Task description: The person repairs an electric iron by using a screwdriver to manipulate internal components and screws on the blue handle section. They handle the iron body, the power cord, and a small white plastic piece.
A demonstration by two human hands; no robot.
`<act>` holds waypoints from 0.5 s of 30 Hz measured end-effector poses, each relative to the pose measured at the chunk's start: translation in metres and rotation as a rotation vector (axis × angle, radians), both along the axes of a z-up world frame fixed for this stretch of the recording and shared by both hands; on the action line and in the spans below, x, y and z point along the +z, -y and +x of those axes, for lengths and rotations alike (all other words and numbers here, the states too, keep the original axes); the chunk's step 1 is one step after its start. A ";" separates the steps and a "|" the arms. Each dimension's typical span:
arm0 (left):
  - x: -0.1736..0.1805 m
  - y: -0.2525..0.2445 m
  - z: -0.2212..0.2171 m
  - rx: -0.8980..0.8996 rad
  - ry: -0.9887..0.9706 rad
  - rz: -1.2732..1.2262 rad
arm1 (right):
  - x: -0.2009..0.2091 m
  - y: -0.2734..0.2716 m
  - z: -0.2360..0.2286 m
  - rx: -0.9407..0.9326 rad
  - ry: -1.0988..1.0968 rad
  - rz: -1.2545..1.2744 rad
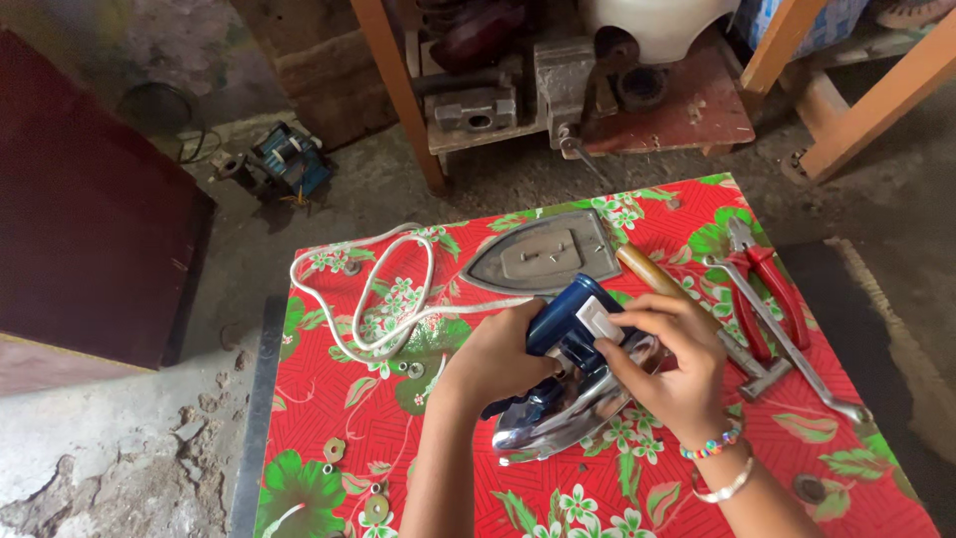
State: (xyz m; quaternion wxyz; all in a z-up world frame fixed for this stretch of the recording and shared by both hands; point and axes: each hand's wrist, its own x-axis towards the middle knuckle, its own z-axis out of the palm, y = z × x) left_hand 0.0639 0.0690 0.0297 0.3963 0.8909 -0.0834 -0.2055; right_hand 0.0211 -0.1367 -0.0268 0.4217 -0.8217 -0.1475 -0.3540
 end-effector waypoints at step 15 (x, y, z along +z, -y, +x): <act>-0.006 0.000 -0.004 -0.033 0.070 0.010 | -0.012 0.006 0.006 0.097 -0.090 0.140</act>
